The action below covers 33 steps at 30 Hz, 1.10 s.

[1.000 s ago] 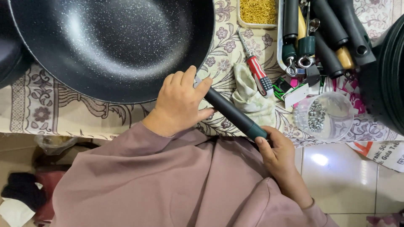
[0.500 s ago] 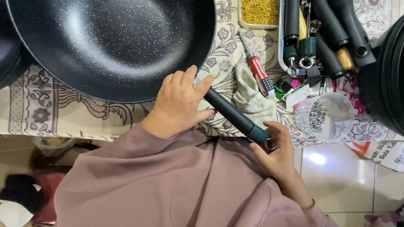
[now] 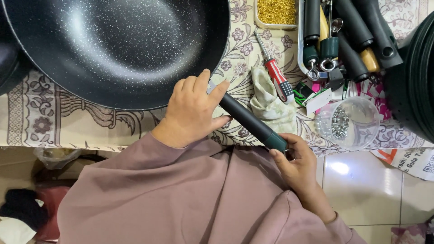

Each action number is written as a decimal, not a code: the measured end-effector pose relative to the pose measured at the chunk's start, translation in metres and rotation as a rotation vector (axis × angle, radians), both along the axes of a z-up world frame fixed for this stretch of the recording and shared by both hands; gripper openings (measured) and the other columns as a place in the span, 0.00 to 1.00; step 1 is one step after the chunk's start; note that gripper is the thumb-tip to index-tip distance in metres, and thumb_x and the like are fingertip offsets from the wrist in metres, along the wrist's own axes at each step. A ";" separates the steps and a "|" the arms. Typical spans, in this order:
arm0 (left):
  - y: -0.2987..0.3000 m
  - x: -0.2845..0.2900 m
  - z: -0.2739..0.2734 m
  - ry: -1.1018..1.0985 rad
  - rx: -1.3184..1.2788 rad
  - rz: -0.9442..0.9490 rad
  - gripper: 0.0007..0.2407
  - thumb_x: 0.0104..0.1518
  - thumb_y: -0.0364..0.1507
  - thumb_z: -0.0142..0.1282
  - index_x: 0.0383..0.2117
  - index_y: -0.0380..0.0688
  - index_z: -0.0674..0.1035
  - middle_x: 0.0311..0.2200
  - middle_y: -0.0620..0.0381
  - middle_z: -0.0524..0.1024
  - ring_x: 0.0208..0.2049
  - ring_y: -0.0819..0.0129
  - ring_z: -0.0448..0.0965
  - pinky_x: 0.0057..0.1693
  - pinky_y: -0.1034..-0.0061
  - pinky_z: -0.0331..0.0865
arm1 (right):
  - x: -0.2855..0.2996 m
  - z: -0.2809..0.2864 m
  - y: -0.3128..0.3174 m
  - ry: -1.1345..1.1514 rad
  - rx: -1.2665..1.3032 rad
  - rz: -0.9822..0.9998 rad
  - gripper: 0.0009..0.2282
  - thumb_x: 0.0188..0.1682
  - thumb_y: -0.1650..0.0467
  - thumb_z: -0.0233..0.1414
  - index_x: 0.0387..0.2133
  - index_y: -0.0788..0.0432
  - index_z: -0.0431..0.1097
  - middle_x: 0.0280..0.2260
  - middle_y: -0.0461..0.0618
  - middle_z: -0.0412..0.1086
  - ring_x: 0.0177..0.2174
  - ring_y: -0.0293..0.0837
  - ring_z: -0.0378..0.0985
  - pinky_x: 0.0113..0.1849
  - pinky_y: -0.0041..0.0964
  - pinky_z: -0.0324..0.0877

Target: Assembling a handle onto a wok using a screwdriver and screws

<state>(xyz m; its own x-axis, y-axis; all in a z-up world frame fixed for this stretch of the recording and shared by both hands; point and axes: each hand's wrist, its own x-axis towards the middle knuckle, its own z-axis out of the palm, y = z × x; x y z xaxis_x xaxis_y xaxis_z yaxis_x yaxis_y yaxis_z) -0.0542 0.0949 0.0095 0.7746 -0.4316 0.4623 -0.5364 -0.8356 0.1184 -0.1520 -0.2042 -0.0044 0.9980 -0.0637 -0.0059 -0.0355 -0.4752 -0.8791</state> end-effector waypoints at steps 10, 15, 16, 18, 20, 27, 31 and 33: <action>0.000 -0.003 -0.001 -0.004 -0.012 0.004 0.38 0.33 0.48 0.75 0.55 0.49 0.75 0.45 0.35 0.73 0.36 0.48 0.77 0.45 0.58 0.68 | 0.003 -0.012 -0.006 0.082 -0.011 0.083 0.11 0.54 0.65 0.50 0.34 0.56 0.80 0.07 0.49 0.66 0.12 0.43 0.71 0.22 0.35 0.70; 0.005 -0.002 0.000 0.017 0.016 -0.017 0.42 0.30 0.48 0.76 0.58 0.48 0.73 0.48 0.32 0.72 0.39 0.44 0.77 0.46 0.56 0.68 | 0.004 -0.012 -0.003 0.165 0.073 0.068 0.13 0.57 0.66 0.46 0.33 0.57 0.80 0.09 0.51 0.67 0.12 0.44 0.74 0.21 0.37 0.74; 0.003 -0.003 0.001 0.019 0.012 -0.017 0.42 0.30 0.48 0.76 0.58 0.48 0.73 0.48 0.32 0.72 0.39 0.44 0.77 0.46 0.56 0.68 | 0.004 -0.005 0.001 0.167 0.070 0.068 0.13 0.57 0.66 0.46 0.33 0.57 0.80 0.09 0.51 0.67 0.12 0.44 0.74 0.21 0.37 0.74; -0.001 -0.005 0.004 0.013 0.024 -0.019 0.42 0.39 0.60 0.73 0.60 0.59 0.70 0.63 0.43 0.62 0.61 0.45 0.66 0.58 0.55 0.65 | 0.004 0.010 0.010 0.292 0.048 0.050 0.16 0.56 0.61 0.46 0.35 0.62 0.74 0.14 0.45 0.64 0.16 0.37 0.66 0.20 0.30 0.66; -0.016 -0.009 0.000 0.021 -0.014 -0.178 0.44 0.40 0.63 0.73 0.63 0.59 0.70 0.66 0.43 0.59 0.65 0.42 0.61 0.64 0.49 0.54 | 0.006 0.015 0.015 0.262 0.002 0.081 0.16 0.57 0.61 0.45 0.30 0.60 0.73 0.14 0.43 0.64 0.16 0.36 0.67 0.23 0.30 0.66; -0.066 -0.008 -0.008 -0.055 -0.191 -0.631 0.40 0.32 0.53 0.74 0.55 0.51 0.73 0.44 0.49 0.73 0.41 0.54 0.75 0.53 0.57 0.67 | 0.000 -0.005 0.012 0.182 0.050 0.004 0.16 0.58 0.65 0.46 0.29 0.62 0.78 0.09 0.54 0.66 0.12 0.45 0.72 0.19 0.41 0.72; -0.087 -0.005 -0.042 -0.181 -0.305 -0.622 0.24 0.47 0.46 0.63 0.48 0.48 0.77 0.28 0.52 0.68 0.26 0.54 0.70 0.40 0.60 0.66 | 0.000 -0.014 0.006 0.172 0.067 0.025 0.17 0.58 0.65 0.45 0.28 0.63 0.77 0.08 0.55 0.66 0.10 0.47 0.72 0.18 0.40 0.71; -0.089 -0.004 -0.046 -0.226 -0.304 -0.620 0.17 0.62 0.46 0.45 0.39 0.46 0.76 0.25 0.55 0.65 0.23 0.57 0.67 0.37 0.62 0.65 | 0.002 -0.016 0.007 0.177 0.066 0.077 0.17 0.58 0.65 0.43 0.33 0.63 0.78 0.08 0.53 0.66 0.10 0.46 0.73 0.18 0.40 0.72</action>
